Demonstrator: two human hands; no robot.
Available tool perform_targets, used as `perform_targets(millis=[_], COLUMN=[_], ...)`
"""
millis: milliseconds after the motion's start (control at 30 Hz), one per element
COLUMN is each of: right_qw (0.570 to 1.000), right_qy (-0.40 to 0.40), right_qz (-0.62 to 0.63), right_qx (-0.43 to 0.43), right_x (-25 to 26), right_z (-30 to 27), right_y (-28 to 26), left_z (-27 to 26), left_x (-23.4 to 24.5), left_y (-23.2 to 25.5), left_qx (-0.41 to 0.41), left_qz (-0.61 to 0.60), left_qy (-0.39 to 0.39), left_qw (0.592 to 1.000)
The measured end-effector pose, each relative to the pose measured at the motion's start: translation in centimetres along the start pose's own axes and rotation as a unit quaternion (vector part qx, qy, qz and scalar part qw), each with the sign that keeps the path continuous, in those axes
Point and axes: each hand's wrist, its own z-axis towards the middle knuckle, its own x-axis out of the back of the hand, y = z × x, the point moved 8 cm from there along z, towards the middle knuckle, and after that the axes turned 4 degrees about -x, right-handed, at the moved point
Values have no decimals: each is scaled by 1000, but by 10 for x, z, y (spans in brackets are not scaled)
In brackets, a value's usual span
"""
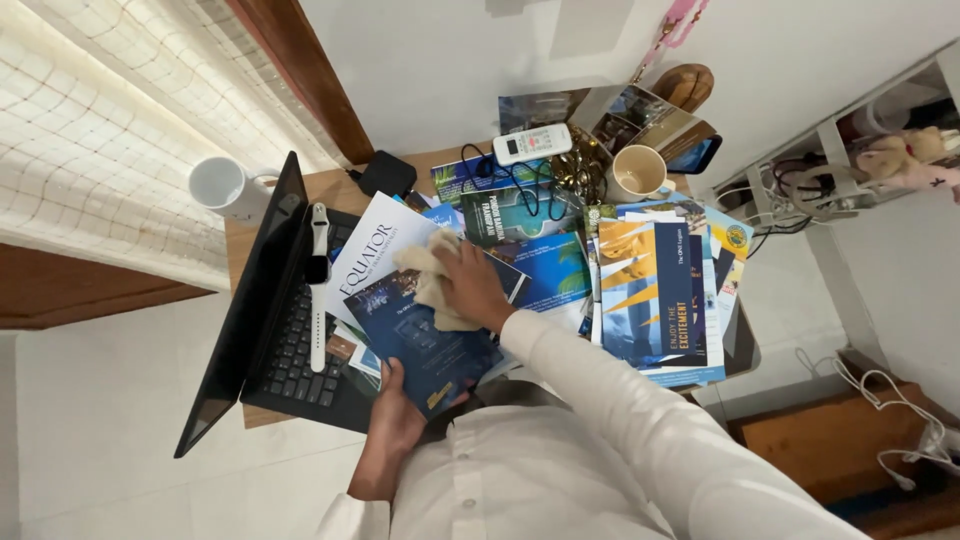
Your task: The person wipes the surfaces of several brochures and pamphlets on a desk using a cloth. They pick up each item, wipe both sides, and place it back on the desk. The person also flips through the pages of some brochures while wiping them.
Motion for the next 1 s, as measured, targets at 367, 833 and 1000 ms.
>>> perform_targets(millis=[367, 833, 1000], right_qw=[976, 793, 706], right_qy=[-116, -151, -10], right_qz=[43, 573, 688], right_qx=[177, -142, -169], right_x=[8, 57, 85], right_z=[-79, -97, -141], right_y=[-54, -16, 32], left_z=[42, -8, -5], left_x=[42, 2, -47], left_y=[-16, 16, -19], left_qx=[-40, -111, -45], left_qz=[-29, -41, 106], left_qy=[5, -33, -136], left_qw=[999, 992, 984])
